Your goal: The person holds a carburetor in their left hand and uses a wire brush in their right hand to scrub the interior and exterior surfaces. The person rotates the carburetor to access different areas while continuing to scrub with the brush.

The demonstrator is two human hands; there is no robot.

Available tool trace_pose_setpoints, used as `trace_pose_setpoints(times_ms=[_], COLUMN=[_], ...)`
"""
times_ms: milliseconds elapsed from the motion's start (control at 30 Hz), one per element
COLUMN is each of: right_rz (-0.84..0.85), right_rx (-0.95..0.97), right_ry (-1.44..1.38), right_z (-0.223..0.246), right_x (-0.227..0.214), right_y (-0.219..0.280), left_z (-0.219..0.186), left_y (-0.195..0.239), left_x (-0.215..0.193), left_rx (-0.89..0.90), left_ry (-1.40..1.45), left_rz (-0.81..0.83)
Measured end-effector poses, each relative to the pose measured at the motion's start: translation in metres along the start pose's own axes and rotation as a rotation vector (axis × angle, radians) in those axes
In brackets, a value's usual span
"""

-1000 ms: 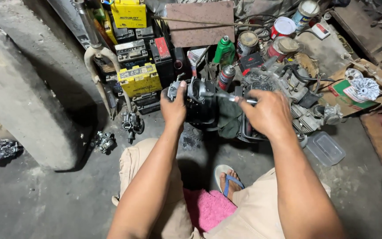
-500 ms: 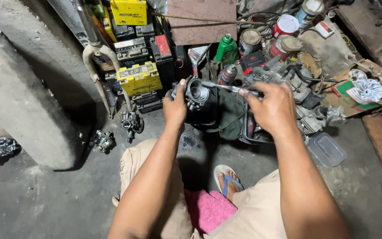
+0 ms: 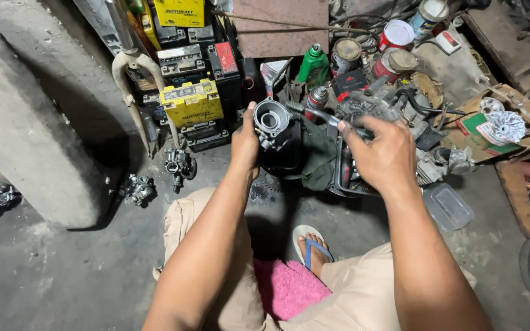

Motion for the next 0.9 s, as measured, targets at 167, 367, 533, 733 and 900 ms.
trace_pose_setpoints(times_ms=[167, 367, 533, 733, 900], right_rz=[0.039, -0.028, -0.112, -0.131, -0.065], right_rx=[0.016, -0.053, -0.098, -0.114, -0.118], right_ry=[-0.004, 0.018, 0.096, 0.062, -0.013], right_z=[0.009, 0.014, 0.004, 0.014, 0.028], right_x=[-0.004, -0.011, -0.009, -0.004, 0.005], right_y=[0.013, 0.03, 0.033, 0.031, 0.027], left_z=[0.013, 0.016, 0.02, 0.009, 0.02], left_y=[-0.014, -0.006, 0.005, 0.035, 0.02], left_x=[-0.007, -0.005, -0.006, 0.001, -0.004], left_rx=[-0.003, 0.011, 0.017, -0.05, -0.063], left_ry=[0.028, -0.005, -0.147, -0.331, -0.39], left_rz=[0.018, -0.005, 0.002, 0.007, 0.009])
Point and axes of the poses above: each hand's wrist, its own y-axis away from the middle knuckle, its own x-axis out of the palm, z = x × y, the point moved 10 cm from there along -y, towards the middle knuckle, and after that the axes turned 7 degrees about z, right-handed, at the moved point
